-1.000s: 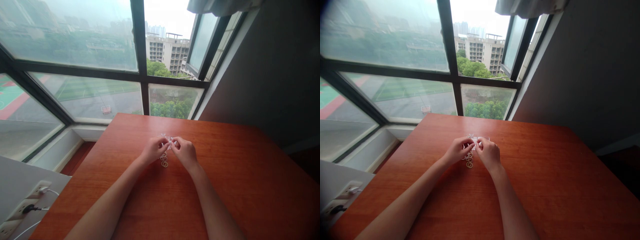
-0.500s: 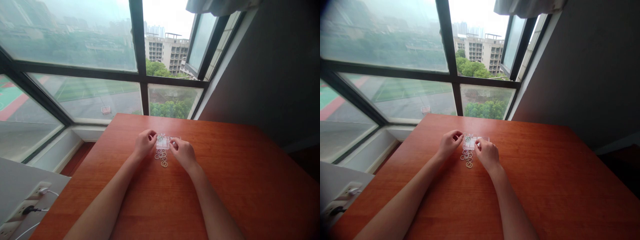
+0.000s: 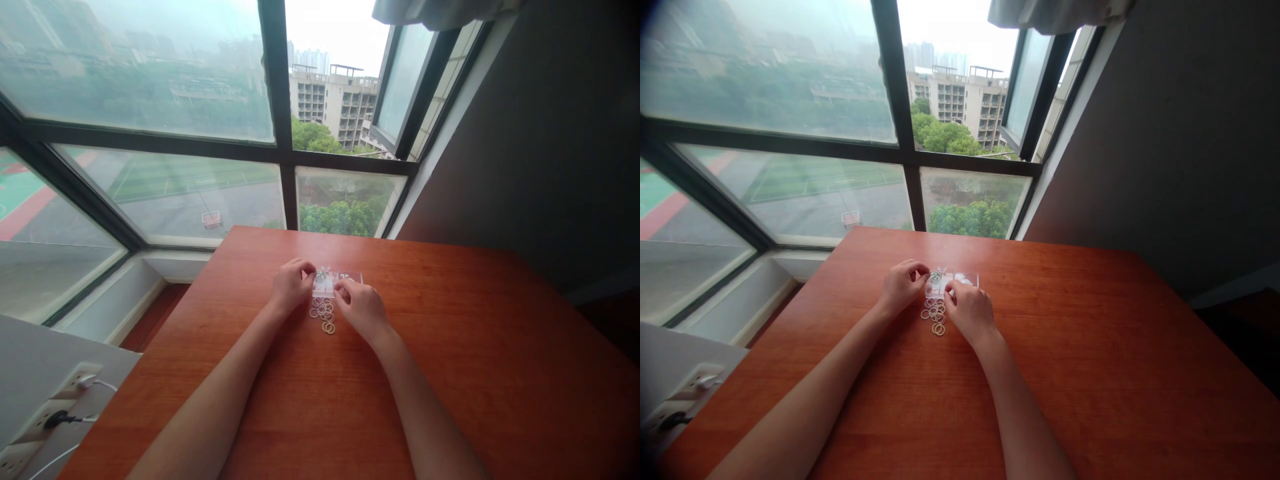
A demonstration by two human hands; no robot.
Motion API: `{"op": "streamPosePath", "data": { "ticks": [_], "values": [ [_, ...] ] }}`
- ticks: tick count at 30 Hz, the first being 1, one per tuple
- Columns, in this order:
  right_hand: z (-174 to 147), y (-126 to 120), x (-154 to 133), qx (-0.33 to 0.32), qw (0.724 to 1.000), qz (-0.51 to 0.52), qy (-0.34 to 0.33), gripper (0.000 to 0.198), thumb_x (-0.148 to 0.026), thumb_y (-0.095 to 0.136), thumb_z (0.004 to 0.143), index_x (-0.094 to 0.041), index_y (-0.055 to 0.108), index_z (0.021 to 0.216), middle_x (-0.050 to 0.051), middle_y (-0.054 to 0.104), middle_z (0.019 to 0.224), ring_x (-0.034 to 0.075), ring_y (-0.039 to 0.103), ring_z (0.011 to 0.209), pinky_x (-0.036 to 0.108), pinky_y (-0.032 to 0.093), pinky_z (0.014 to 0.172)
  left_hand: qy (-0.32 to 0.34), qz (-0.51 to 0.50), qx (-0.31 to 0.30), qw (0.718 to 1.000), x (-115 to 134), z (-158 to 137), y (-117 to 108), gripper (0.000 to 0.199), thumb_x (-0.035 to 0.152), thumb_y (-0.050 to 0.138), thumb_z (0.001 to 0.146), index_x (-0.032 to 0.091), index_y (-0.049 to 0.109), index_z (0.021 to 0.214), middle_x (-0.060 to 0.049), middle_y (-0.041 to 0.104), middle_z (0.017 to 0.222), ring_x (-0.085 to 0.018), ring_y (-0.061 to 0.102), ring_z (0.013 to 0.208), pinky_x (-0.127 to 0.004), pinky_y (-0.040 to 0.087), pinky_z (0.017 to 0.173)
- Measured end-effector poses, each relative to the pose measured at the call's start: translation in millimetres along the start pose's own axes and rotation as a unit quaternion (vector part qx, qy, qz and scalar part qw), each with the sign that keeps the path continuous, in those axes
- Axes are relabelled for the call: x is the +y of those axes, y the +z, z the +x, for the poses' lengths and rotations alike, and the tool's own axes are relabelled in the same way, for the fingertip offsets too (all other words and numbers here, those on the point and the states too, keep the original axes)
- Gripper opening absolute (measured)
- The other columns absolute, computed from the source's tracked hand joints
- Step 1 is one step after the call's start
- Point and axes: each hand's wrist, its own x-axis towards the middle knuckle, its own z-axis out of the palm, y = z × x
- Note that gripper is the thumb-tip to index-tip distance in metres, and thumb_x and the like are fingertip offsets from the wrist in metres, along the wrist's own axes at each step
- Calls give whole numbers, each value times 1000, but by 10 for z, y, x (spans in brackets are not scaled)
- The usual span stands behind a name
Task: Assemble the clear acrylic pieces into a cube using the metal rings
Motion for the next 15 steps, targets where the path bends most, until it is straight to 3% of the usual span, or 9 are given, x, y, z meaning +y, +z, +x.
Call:
{"op": "streamPosePath", "data": {
  "ticks": [15],
  "values": [
    [-59,185,-170,-92,993,-61,-40,24,-37,48,91,-26,68,101,6,72,85,21,64,74,27,38,61,-21,-26,2,999,-2,-20,-5,11,23,57,82,19,67,84,-2,65,81,-12,53,63,-24,39,59]
  ]
}}
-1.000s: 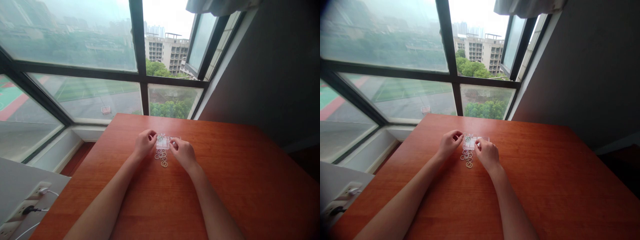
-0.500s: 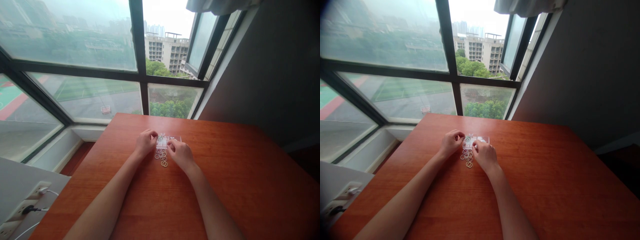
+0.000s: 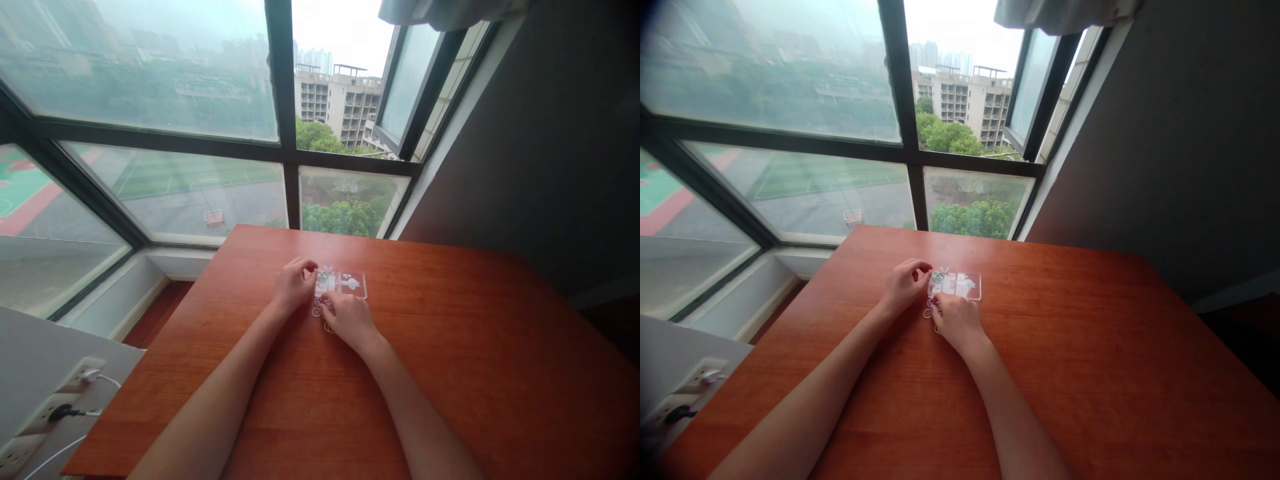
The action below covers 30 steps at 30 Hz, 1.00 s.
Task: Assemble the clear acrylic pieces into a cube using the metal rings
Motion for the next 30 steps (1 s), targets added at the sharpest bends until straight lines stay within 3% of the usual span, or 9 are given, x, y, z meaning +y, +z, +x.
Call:
{"op": "streamPosePath", "data": {
  "ticks": [12,20,25,30],
  "values": [
    [-19,-12,30,-23,1000,7,9,16,-31,53,85,-26,68,87,3,71,82,19,62,70,26,35,58,6,-29,-10,1000,49,-17,-58,12,21,57,81,19,68,85,-2,67,82,-12,53,63,-24,41,61],
    [16,-16,99,51,992,111,19,12,-29,56,82,-24,67,84,-1,63,65,14,56,61,23,35,59,22,-64,-27,997,65,-27,-55,12,20,56,82,18,67,87,-2,67,82,-11,54,63,-22,44,62],
    [54,-61,173,105,948,300,18,18,-33,53,83,-20,64,80,-5,51,54,11,47,52,21,36,54,43,-126,-58,989,158,-38,-69,14,23,57,83,17,69,88,-2,68,77,-11,54,61,-21,43,58],
    [95,-65,250,89,886,453,51,28,-45,53,82,-18,61,82,-5,50,57,9,40,49,21,31,47,49,-202,-98,973,295,-56,-75,16,26,59,84,14,70,84,-3,68,74,-9,52,58,-19,40,54]
  ]
}}
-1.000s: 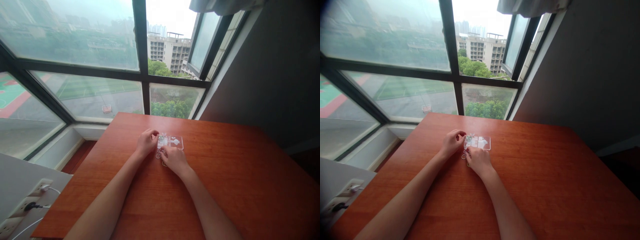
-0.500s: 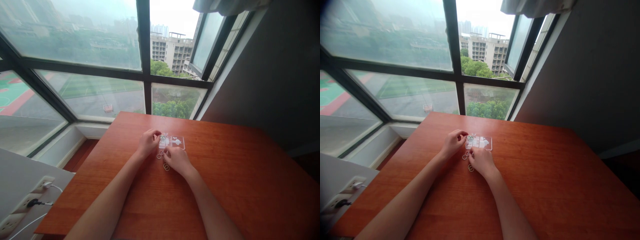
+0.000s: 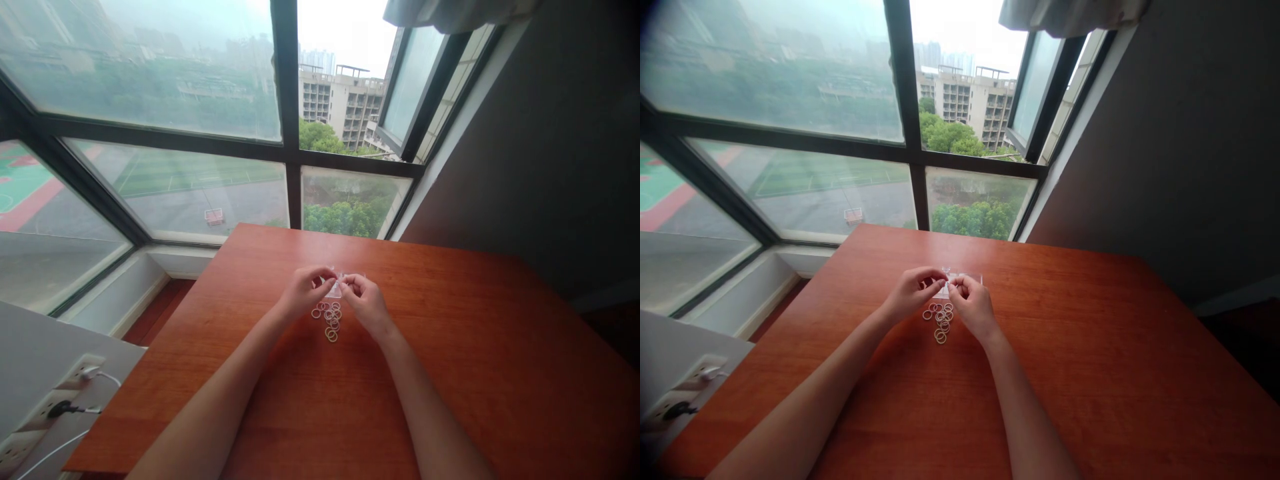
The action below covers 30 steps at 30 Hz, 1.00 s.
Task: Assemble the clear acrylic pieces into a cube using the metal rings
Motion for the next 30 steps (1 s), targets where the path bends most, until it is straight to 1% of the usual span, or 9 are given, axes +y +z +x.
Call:
{"op": "streamPosePath", "data": {
  "ticks": [3,8,12,15,18,21,26,30],
  "values": [
    [9,-7,0,-2,998,62,11,28,-46,56,80,-18,58,83,-4,51,61,9,40,52,20,30,48,-6,-18,-10,1000,25,1,21,18,28,60,84,13,70,83,-3,67,72,-9,53,59,-18,40,53],
    [0,0,-33,-25,991,126,37,30,-47,59,79,-17,57,81,-6,47,60,7,35,49,19,25,46,-9,-28,-8,1000,20,-2,37,19,30,62,82,13,69,81,-3,67,72,-9,53,60,-19,40,54],
    [1,4,-18,-21,988,147,43,29,-45,62,78,-17,57,81,-6,47,59,6,34,49,19,23,46,-10,-24,-8,1000,12,-4,46,19,30,63,82,13,68,77,-2,65,68,-8,52,58,-19,40,54],
    [11,1,21,1,989,142,44,28,-44,63,77,-16,58,84,-5,51,61,7,37,50,19,26,47,-14,-11,2,1000,-8,-3,50,18,29,62,82,13,68,76,-1,64,65,-8,51,56,-18,40,53],
    [29,-6,83,30,992,111,43,29,-45,63,77,-16,59,84,-3,55,64,8,42,52,20,31,50,-17,14,16,1000,-45,0,50,16,27,61,81,13,67,77,-1,63,64,-8,50,55,-18,40,52],
    [47,-14,153,45,996,62,38,29,-45,61,78,-17,61,84,-3,57,63,9,44,53,21,34,51,-15,37,20,999,-82,2,49,14,26,60,81,14,67,77,-1,63,65,-9,51,56,-19,40,53],
    [46,-21,158,37,998,-36,29,24,-42,58,79,-18,63,81,-5,52,56,10,42,50,21,32,50,-11,70,36,997,-118,-1,44,11,24,60,80,15,66,77,-1,65,69,-10,53,58,-19,41,55],
    [7,-3,61,14,990,-143,-4,16,-32,56,80,-19,64,79,-4,54,57,11,48,54,22,35,55,-17,102,64,993,-146,9,48,12,25,59,82,17,66,77,0,66,71,-10,53,59,-20,41,58]
  ]
}}
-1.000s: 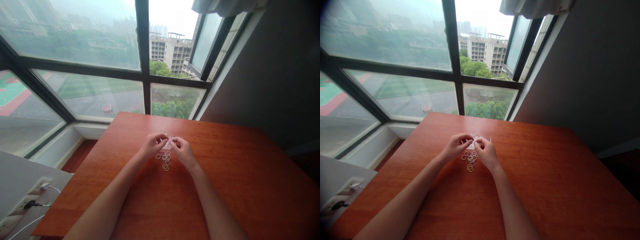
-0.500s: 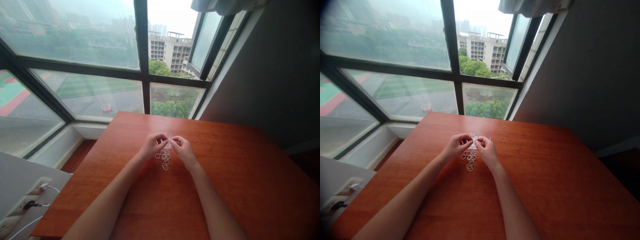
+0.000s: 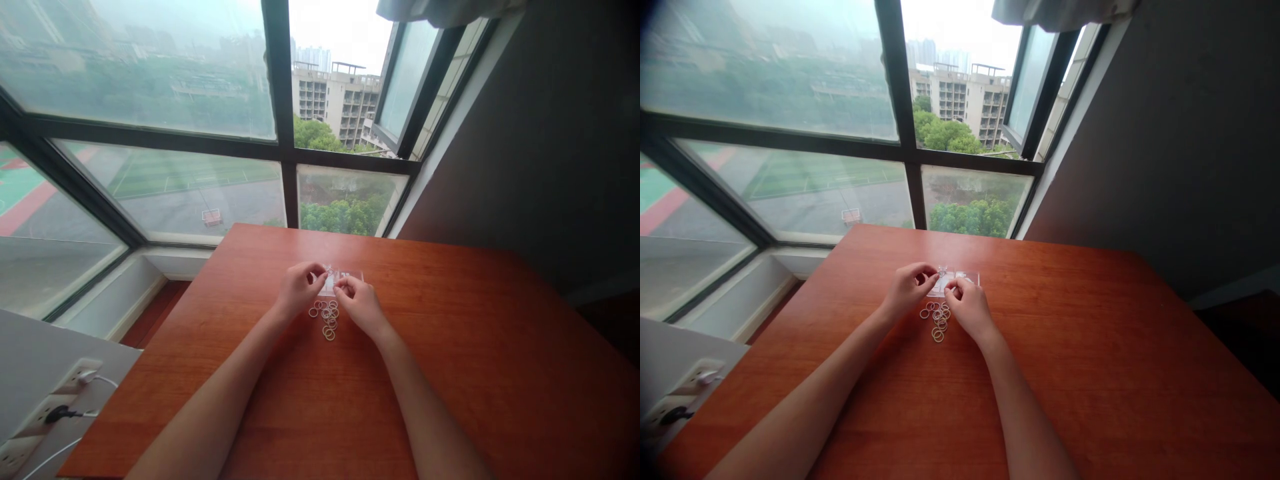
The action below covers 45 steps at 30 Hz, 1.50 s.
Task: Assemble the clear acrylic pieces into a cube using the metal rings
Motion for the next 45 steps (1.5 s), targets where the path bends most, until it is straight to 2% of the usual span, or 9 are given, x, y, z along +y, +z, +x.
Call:
{"op": "streamPosePath", "data": {
  "ticks": [4,7,13,23,27,32,37,42,45],
  "values": [
    [-57,29,-79,-52,991,-121,-27,14,-26,54,81,-21,67,83,-2,61,62,12,54,59,22,36,60,-14,65,21,998,-21,26,45,12,27,59,83,18,66,79,0,66,73,-11,54,61,-22,40,59],
    [-108,66,-127,-96,976,-191,-41,17,-28,54,84,-24,69,91,0,68,73,14,58,66,24,35,60,-19,104,27,994,-35,40,75,10,27,59,83,19,66,81,-1,67,78,-12,55,63,-23,39,60],
    [-173,133,-193,-144,944,-288,-71,21,-32,50,87,-27,68,98,3,72,90,18,64,78,26,35,62,-10,105,28,994,-90,39,84,13,29,58,85,20,66,88,-1,67,81,-13,55,65,-24,41,63],
    [-183,143,-241,-161,936,-308,-63,20,-31,49,89,-26,67,94,2,71,86,18,64,80,25,36,64,-29,112,30,993,-134,56,11,14,28,56,85,20,68,87,-1,67,82,-13,56,67,-24,41,62],
    [-177,142,-255,-165,933,-314,-54,22,-34,48,90,-25,68,94,2,71,87,18,64,80,25,37,65,-45,135,0,990,-73,61,-2,16,28,56,84,21,70,87,-2,65,84,-15,59,73,-24,42,64],
    [-175,143,-269,-174,930,-320,-55,22,-33,47,90,-25,67,95,4,71,89,19,65,82,26,39,67,-66,186,-35,980,16,52,36,22,33,55,86,23,72,97,-3,62,87,-16,59,78,-25,43,66],
    [-180,135,-274,-172,930,-318,-61,22,-31,46,90,-25,66,95,4,71,89,19,65,82,27,39,67,-35,228,-26,973,34,47,46,23,32,57,85,24,72,99,-6,60,90,-21,55,87,-29,44,73],
    [-182,129,-282,-178,927,-326,-55,22,-32,46,91,-24,65,97,6,72,90,20,66,83,27,40,69,-5,207,-28,978,3,52,57,27,18,57,79,24,73,99,-6,60,88,-21,53,85,-31,45,78],
    [-178,134,-283,-181,924,-333,-54,23,-33,45,91,-22,65,97,7,71,91,21,66,83,27,41,69,9,190,-30,981,-8,46,75,28,17,57,78,24,74,99,-6,59,89,-21,53,86,-32,46,80]
  ]
}}
